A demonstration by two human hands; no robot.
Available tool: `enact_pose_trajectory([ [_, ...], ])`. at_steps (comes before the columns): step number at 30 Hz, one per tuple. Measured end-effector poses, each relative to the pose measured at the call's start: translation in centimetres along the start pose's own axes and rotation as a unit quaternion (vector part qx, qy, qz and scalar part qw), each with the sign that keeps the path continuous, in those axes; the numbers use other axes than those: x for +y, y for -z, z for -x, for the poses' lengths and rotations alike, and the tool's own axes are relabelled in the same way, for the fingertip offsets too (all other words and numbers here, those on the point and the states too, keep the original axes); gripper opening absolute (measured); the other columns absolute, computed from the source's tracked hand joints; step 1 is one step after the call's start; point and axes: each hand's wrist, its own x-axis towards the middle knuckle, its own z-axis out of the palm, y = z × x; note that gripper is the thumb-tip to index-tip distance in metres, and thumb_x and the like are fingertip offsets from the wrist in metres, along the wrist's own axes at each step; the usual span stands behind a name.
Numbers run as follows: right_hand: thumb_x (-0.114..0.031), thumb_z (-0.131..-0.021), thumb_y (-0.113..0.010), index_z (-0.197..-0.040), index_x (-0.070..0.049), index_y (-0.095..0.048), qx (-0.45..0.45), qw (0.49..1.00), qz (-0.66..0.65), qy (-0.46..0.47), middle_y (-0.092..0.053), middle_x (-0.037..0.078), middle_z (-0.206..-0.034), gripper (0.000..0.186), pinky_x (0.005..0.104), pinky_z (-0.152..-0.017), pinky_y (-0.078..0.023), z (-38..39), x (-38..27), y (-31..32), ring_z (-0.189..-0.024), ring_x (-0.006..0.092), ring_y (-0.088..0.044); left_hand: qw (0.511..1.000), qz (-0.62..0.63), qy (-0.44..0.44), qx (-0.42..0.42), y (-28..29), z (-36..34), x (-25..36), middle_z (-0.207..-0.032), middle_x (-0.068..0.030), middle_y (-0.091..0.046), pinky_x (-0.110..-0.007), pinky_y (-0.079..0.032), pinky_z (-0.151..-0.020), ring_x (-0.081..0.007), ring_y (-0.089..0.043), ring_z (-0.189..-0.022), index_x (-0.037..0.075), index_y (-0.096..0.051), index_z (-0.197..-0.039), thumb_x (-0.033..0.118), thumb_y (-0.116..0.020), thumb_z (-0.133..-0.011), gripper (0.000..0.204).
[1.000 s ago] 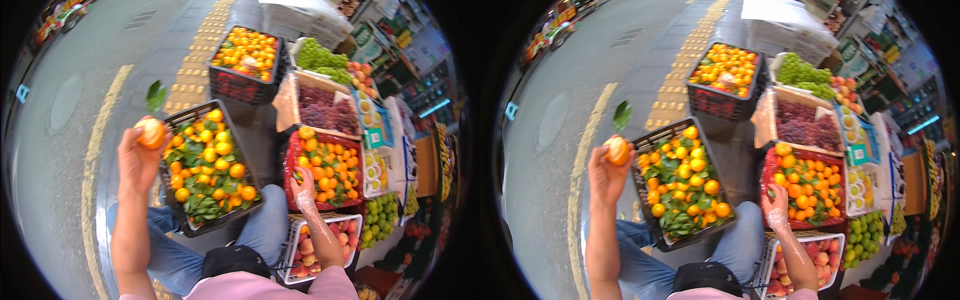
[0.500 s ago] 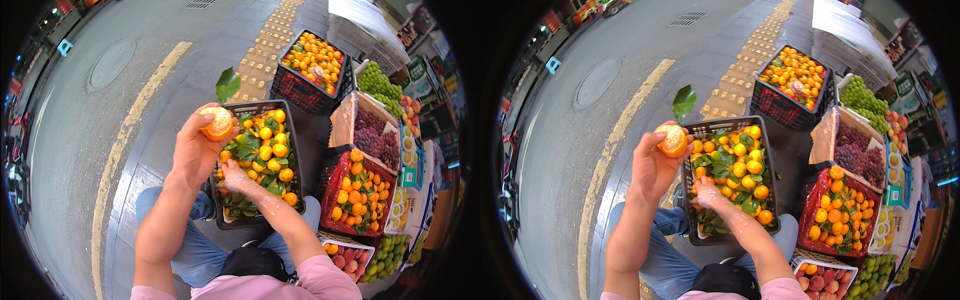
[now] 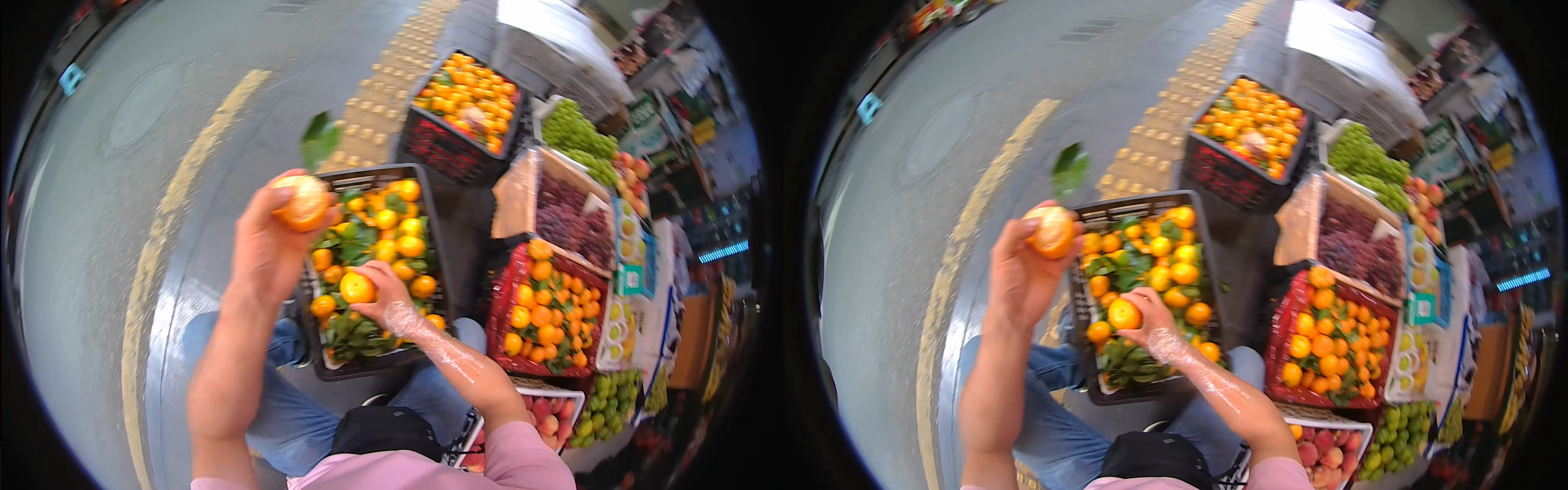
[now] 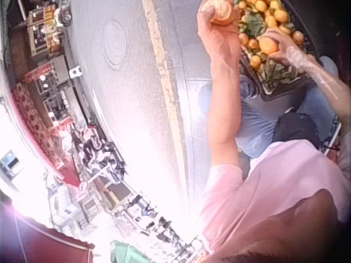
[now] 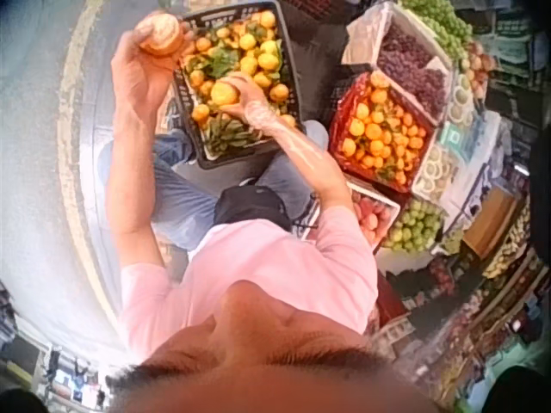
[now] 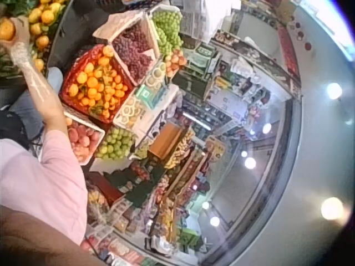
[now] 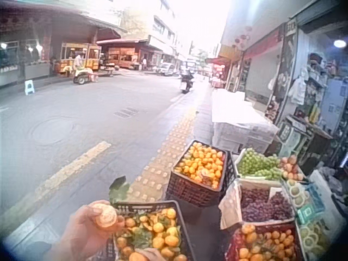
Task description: The person arranges crates of oranges and other fruits at a street-side stall, then picks up and peels an orange by hand. The person continues to handle and reposition oranges within the crates.
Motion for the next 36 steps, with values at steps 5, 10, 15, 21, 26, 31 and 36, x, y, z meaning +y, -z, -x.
enact_pose_trajectory([
  [5, -0.019, -0.070, -0.088, -0.125, -0.005, -0.061, 0.173, 0.980, 0.046, -0.092, -0.053, 0.014, -0.125, 0.064, 0.0377, -0.103, -0.046, 8.8, 2.2, 9.5, -0.118, 0.0324, -0.057, 0.999, -0.014, 0.006, 0.028, -0.9, -0.4, -0.9, -0.114, -0.0181, -0.065, -0.040, -0.057, -0.093, -0.0298, -0.065, -0.107, -0.001, -0.053, -0.128, 0.021, -0.063, -0.090, 0.045],
  [10, -0.015, -0.071, -0.083, -0.121, -0.003, -0.057, 0.401, 0.870, 0.201, -0.206, -0.054, 0.019, -0.120, 0.058, 0.0439, -0.101, -0.043, 19.9, 7.5, 19.5, -0.115, 0.0366, -0.051, 1.000, -0.005, 0.028, 0.007, -1.5, -0.1, -1.7, -0.115, -0.0179, -0.065, -0.040, -0.056, -0.094, -0.0296, -0.065, -0.109, -0.002, -0.052, -0.131, 0.021, -0.063, -0.092, 0.046],
  [15, -0.009, -0.074, -0.079, -0.123, -0.002, -0.057, 0.331, 0.853, 0.325, -0.241, -0.054, 0.020, -0.121, 0.054, 0.0457, -0.104, -0.041, 24.9, 8.8, 21.3, -0.119, 0.0378, -0.051, 0.999, -0.008, 0.036, -0.012, -1.3, 0.3, -2.1, -0.115, -0.0178, -0.065, -0.040, -0.056, -0.093, -0.0292, -0.065, -0.108, 0.001, -0.054, -0.128, 0.020, -0.060, -0.091, 0.042],
  [21, -0.012, -0.082, -0.075, -0.118, -0.003, -0.065, 0.136, 0.978, 0.113, -0.110, -0.065, 0.016, -0.110, 0.039, 0.0414, -0.098, -0.049, 12.5, 6.1, 8.5, -0.107, 0.0338, -0.063, 0.999, -0.012, 0.029, 0.026, -1.7, 0.1, -1.8, -0.110, -0.0167, -0.065, -0.047, -0.054, -0.096, -0.0311, -0.065, -0.106, 0.002, -0.055, -0.123, 0.019, -0.064, -0.087, 0.041],
  [26, -0.023, -0.086, -0.073, -0.122, -0.004, -0.063, -0.133, 0.983, 0.125, 0.012, -0.062, 0.020, -0.118, 0.043, 0.0446, -0.099, -0.048, 0.4, 3.0, -6.8, -0.115, 0.0356, -0.059, 0.998, -0.012, 0.031, 0.045, -1.8, 0.2, -1.4, -0.112, -0.0174, -0.063, -0.047, -0.055, -0.096, -0.0316, -0.065, -0.105, 0.001, -0.052, -0.124, 0.016, -0.061, -0.088, 0.041],
  [31, -0.032, -0.077, -0.076, -0.121, -0.002, -0.062, -0.289, 0.941, 0.165, -0.065, -0.060, 0.024, -0.122, 0.054, 0.0454, -0.102, -0.046, -4.3, 3.0, -9.4, -0.116, 0.0406, -0.056, 0.999, 0.021, 0.020, 0.044, -1.0, 0.9, -0.2, -0.112, -0.0172, -0.063, -0.047, -0.055, -0.096, -0.0318, -0.065, -0.105, 0.001, -0.052, -0.124, 0.015, -0.060, -0.089, 0.039],
  [36, -0.030, -0.078, -0.073, -0.128, -0.002, -0.057, -0.153, 0.960, 0.203, -0.120, -0.056, 0.023, -0.121, 0.059, 0.0470, -0.104, -0.045, -5.7, 4.8, -8.1, -0.117, 0.0433, -0.053, 0.999, 0.026, 0.019, 0.014, -0.6, 1.7, 0.4, -0.113, -0.0167, -0.064, -0.046, -0.054, -0.096, -0.0323, -0.064, -0.109, 0.001, -0.054, -0.123, 0.016, -0.060, -0.090, 0.037],
])
